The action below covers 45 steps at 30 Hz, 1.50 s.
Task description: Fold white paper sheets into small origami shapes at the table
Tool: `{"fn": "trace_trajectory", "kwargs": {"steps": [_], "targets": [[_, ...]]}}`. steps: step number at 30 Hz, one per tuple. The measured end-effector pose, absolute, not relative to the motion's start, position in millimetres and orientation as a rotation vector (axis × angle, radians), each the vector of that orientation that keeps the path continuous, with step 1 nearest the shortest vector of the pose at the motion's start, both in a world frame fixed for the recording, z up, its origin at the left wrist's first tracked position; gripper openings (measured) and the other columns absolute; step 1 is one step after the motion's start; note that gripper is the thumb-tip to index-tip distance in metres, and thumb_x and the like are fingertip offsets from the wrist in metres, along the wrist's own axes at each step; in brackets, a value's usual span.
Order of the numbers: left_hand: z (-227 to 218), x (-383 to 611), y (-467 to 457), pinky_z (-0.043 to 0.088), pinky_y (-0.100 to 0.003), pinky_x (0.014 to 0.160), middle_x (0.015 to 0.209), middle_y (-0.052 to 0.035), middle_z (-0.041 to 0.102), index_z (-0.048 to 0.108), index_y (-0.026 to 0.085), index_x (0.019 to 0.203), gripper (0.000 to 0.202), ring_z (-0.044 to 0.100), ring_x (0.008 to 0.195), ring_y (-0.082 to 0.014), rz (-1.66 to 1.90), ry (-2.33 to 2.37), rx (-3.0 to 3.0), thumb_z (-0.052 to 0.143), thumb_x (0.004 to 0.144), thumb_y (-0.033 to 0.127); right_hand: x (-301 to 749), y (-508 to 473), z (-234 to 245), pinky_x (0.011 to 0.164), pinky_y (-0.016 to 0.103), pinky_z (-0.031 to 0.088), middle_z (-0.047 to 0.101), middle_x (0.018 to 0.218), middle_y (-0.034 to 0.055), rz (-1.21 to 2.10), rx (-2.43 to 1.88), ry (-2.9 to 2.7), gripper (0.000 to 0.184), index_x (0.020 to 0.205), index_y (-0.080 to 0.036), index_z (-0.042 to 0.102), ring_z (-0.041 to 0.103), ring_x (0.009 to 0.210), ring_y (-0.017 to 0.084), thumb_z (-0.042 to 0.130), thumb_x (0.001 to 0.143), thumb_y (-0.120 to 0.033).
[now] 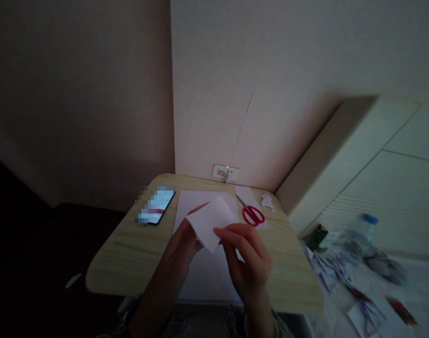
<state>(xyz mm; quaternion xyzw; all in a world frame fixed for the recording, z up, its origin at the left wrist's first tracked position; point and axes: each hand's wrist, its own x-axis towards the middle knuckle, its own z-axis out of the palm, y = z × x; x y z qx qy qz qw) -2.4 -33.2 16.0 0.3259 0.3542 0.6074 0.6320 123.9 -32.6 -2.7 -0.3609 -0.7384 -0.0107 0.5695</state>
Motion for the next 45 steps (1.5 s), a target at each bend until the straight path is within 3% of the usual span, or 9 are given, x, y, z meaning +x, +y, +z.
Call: {"fn": "trace_trajectory", "kwargs": {"steps": [5, 8, 13, 17, 22, 29, 35, 41, 45], "targets": [[8.6, -7.3, -29.6, 0.043, -0.045, 0.099, 0.122, -0.0111, 0.065, 0.056, 0.021, 0.127, 0.068, 0.056, 0.116, -0.0323, 1.320, 0.590, 0.695, 0.048, 0.078, 0.067, 127.8, -32.3, -2.3, 0.070, 0.023, 0.049, 0.063, 0.088, 0.0025, -0.097, -0.894, -1.758, 0.022, 0.099, -0.021, 0.065, 0.062, 0.080, 0.012, 0.053, 0.088, -0.007], [7.6, -11.1, -31.3, 0.041, -0.045, 0.102, 0.127, -0.0121, 0.062, 0.056, 0.019, 0.129, 0.073, 0.050, 0.123, -0.0357, 1.361, 0.663, 0.835, 0.056, 0.073, 0.066, 130.4, -31.0, -1.8, 0.073, 0.025, 0.050, 0.062, 0.094, 0.0043, -0.050, -0.909, -1.814, 0.023, 0.103, -0.022, 0.063, 0.062, 0.085, 0.014, 0.051, 0.089, -0.009], [19.1, -13.5, -36.2, 0.041, -0.038, 0.104, 0.128, -0.0057, 0.062, 0.063, 0.023, 0.119, 0.051, 0.050, 0.125, -0.0300, 1.395, 1.104, 1.097, 0.070, 0.072, 0.042, 134.4, -28.1, -0.7, 0.076, 0.027, 0.051, 0.059, 0.100, 0.0051, 0.163, -0.914, -1.889, 0.028, 0.108, -0.024, 0.061, 0.061, 0.090, 0.015, 0.049, 0.089, -0.008], [25.2, -12.7, -37.4, 0.057, -0.032, 0.077, 0.105, -0.0088, 0.073, 0.071, 0.018, 0.103, 0.043, 0.068, 0.096, -0.0297, 1.326, 1.251, 0.987, 0.071, 0.069, 0.044, 139.2, -30.0, 1.7, 0.086, 0.031, 0.049, 0.058, 0.103, 0.0043, 0.182, -0.937, -1.787, 0.027, 0.108, -0.025, 0.060, 0.057, 0.098, 0.016, 0.051, 0.087, -0.009], [21.3, -13.0, -37.3, 0.056, -0.030, 0.062, 0.094, -0.0081, 0.075, 0.073, 0.017, 0.095, 0.040, 0.071, 0.079, -0.0271, 1.245, 1.318, 0.942, 0.073, 0.066, 0.045, 144.2, -32.3, 3.7, 0.094, 0.042, 0.045, 0.054, 0.117, 0.0081, 0.153, -0.987, -1.594, 0.040, 0.122, -0.025, 0.050, 0.050, 0.111, 0.022, 0.061, 0.084, -0.018], [17.2, -13.1, -34.6, 0.053, -0.032, 0.078, 0.080, -0.0043, 0.076, 0.077, 0.021, 0.073, 0.021, 0.068, 0.083, -0.0263, 1.189, 1.209, 1.263, 0.069, 0.070, 0.040, 146.7, -35.3, 4.1, 0.087, 0.037, 0.047, 0.062, 0.102, 0.0037, 0.276, -0.830, -1.640, 0.019, 0.096, -0.026, 0.065, 0.057, 0.099, 0.019, 0.056, 0.086, -0.012], [22.2, -14.6, -43.9, 0.048, -0.037, 0.090, 0.088, -0.0040, 0.076, 0.078, 0.023, 0.078, 0.018, 0.066, 0.090, -0.0275, 1.225, 1.357, 1.247, 0.071, 0.067, 0.037, 150.5, -40.4, 9.3, 0.081, 0.034, 0.048, 0.063, 0.098, 0.0018, 0.266, -0.776, -1.701, 0.026, 0.096, -0.028, 0.067, 0.059, 0.094, 0.017, 0.056, 0.085, -0.007], [31.1, -10.9, -46.7, 0.050, -0.030, 0.079, 0.082, -0.0032, 0.076, 0.077, 0.022, 0.079, 0.019, 0.067, 0.083, -0.0244, 1.143, 1.120, 1.216, 0.065, 0.074, 0.036, 156.8, -42.3, 10.2, 0.077, 0.037, 0.049, 0.064, 0.098, 0.0038, 0.157, -0.776, -1.792, 0.026, 0.100, -0.029, 0.069, 0.060, 0.093, 0.019, 0.050, 0.090, -0.014], [24.0, -9.5, -45.8, 0.048, -0.033, 0.085, 0.086, -0.0039, 0.076, 0.077, 0.021, 0.081, 0.023, 0.066, 0.089, -0.0262, 1.188, 1.242, 1.157, 0.068, 0.071, 0.039, 159.8, -42.6, 9.9, 0.078, 0.037, 0.049, 0.064, 0.100, 0.0042, 0.137, -0.793, -1.822, 0.030, 0.103, -0.029, 0.068, 0.060, 0.094, 0.020, 0.050, 0.088, -0.011]]}}
